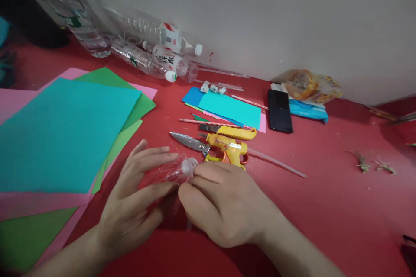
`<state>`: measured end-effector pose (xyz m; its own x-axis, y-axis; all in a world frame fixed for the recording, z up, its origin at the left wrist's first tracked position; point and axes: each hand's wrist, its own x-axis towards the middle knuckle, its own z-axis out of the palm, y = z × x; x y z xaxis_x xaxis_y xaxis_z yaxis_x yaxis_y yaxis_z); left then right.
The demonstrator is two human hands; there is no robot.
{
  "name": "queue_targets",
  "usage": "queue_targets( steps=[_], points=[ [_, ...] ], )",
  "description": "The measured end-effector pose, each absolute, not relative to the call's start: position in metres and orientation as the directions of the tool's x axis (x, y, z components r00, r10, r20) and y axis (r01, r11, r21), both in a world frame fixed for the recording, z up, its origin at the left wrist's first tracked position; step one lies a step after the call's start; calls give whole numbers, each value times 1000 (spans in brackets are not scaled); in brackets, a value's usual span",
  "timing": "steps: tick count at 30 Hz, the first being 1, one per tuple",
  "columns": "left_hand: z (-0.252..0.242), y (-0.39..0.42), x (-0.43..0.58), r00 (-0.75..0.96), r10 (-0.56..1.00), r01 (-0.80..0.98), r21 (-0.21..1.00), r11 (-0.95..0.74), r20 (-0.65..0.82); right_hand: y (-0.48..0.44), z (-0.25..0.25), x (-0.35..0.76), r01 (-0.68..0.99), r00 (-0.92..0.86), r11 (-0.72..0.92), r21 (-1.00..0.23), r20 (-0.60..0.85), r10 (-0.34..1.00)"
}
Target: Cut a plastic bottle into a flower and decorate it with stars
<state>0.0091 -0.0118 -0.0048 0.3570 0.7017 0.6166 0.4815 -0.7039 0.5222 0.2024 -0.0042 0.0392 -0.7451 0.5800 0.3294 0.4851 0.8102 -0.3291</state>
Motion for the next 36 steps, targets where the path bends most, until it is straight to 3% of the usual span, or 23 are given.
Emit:
queue_targets(
  steps=[6,14,36],
  points=[
    [-5,-13,9,364,732,473,562,-678,576,-2,36,201,521,-664,759,-390,374,648],
    [-4,-13,11,355,753,442,610,-657,554,-1,37,203,530,-605,623,-575,258,753],
    [-4,-12,13,334,772,445,631,-635,541,-9,37,196,616,-501,506,-603,196,843]
  ],
)
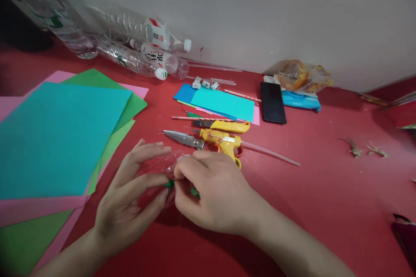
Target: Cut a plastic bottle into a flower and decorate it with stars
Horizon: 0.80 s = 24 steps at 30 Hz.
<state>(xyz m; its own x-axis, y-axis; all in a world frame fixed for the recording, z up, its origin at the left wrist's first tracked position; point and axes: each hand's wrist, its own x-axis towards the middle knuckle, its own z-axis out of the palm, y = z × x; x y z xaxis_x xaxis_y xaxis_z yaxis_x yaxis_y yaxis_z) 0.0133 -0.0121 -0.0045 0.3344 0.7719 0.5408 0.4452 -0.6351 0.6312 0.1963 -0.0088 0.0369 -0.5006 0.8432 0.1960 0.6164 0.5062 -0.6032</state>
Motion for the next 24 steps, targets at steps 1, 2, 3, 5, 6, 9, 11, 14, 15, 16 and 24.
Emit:
queue_targets(
  steps=[1,2,3,5,6,9,11,14,15,16,24],
  points=[
    [-4,-12,13,334,773,446,631,-634,540,-9,37,196,616,-500,502,-607,192,845],
    [-4,-13,13,336,774,447,633,-633,537,-9,37,196,617,-497,499,-609,189,847],
    [-4,-13,13,337,776,447,635,-630,533,-9,37,196,617,-496,497,-610,188,848],
    [-4,-14,12,341,778,446,638,-628,527,-9,37,195,616,-493,495,-613,190,849],
    [-4,-14,12,344,778,444,639,-628,526,-8,37,195,615,-494,496,-613,191,848],
    [-5,-14,11,352,778,442,640,-628,521,-8,37,195,621,-494,494,-609,185,849],
    [-6,-15,11,355,779,444,640,-627,518,-8,37,195,628,-491,492,-603,183,851],
    [-5,-16,11,357,781,447,641,-624,512,-9,37,196,637,-487,483,-600,173,856],
    [-5,-16,11,359,783,446,644,-622,508,-9,37,196,639,-486,479,-602,166,858],
    [-4,-17,11,361,785,442,649,-619,503,-9,37,196,639,-487,474,-605,159,859],
    [-4,-15,11,352,775,453,629,-631,524,-8,37,195,640,-493,477,-603,154,856]
  ],
)
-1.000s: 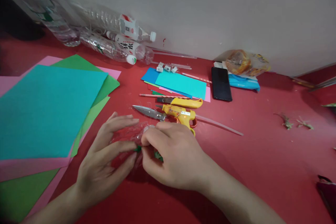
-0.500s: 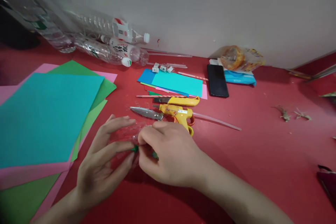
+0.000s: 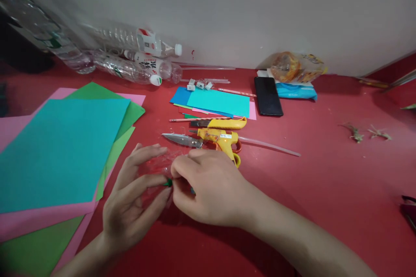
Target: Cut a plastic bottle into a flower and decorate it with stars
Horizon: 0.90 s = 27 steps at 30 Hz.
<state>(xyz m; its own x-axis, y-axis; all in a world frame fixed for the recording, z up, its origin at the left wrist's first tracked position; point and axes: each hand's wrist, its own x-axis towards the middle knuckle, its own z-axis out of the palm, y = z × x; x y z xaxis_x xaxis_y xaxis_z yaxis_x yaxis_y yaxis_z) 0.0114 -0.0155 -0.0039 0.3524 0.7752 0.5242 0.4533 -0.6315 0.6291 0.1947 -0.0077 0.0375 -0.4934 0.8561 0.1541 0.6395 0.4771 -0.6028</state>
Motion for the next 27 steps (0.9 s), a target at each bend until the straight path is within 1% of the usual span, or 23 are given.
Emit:
queue_targets(
  steps=[4,7,14,20,23,27],
  points=[
    [-5,-15,13,325,777,455,632,-628,539,-9,39,194,645,-498,484,-592,155,853],
    [-6,-17,14,291,793,449,656,-607,535,-9,40,194,652,-502,484,-583,147,852],
    [-4,-18,19,219,878,403,780,-478,425,-7,41,194,633,-501,461,-622,125,857],
    [-5,-8,18,161,903,369,825,-429,398,-4,43,196,645,-487,414,-643,72,870],
    [-10,-1,17,138,923,361,849,-386,360,-3,42,197,639,-478,406,-654,77,875],
    [-16,6,21,93,949,289,904,-314,300,-1,41,198,628,-424,359,-690,83,902]
  ],
)
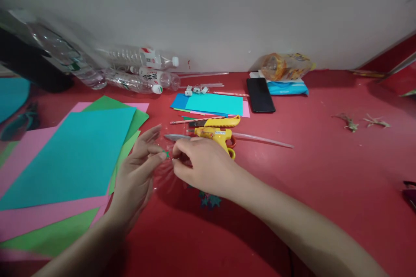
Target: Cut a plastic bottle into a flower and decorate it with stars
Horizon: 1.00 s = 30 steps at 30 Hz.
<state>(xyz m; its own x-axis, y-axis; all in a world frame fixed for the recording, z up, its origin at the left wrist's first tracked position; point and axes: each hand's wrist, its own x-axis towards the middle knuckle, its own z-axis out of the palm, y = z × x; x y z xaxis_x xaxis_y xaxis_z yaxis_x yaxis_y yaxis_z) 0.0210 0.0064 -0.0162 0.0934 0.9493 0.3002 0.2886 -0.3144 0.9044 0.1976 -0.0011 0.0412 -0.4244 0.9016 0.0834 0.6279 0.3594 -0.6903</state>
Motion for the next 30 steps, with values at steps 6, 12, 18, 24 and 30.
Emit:
queue_targets(
  steps=[6,12,18,24,30],
  points=[
    [-15,0,25,89,953,306,903,-302,289,1,38,197,599,-328,272,-753,78,941],
    [-11,-9,22,135,924,400,833,-382,358,2,34,196,538,-341,300,-788,122,932],
    [-7,-10,23,152,922,408,827,-387,356,1,36,193,488,-305,249,-836,104,947],
    [-6,-11,24,198,896,471,764,-442,397,0,30,191,460,-272,253,-851,136,953],
    [-4,-11,20,209,898,456,774,-440,388,-1,32,191,447,-306,249,-859,114,945]
  ],
)
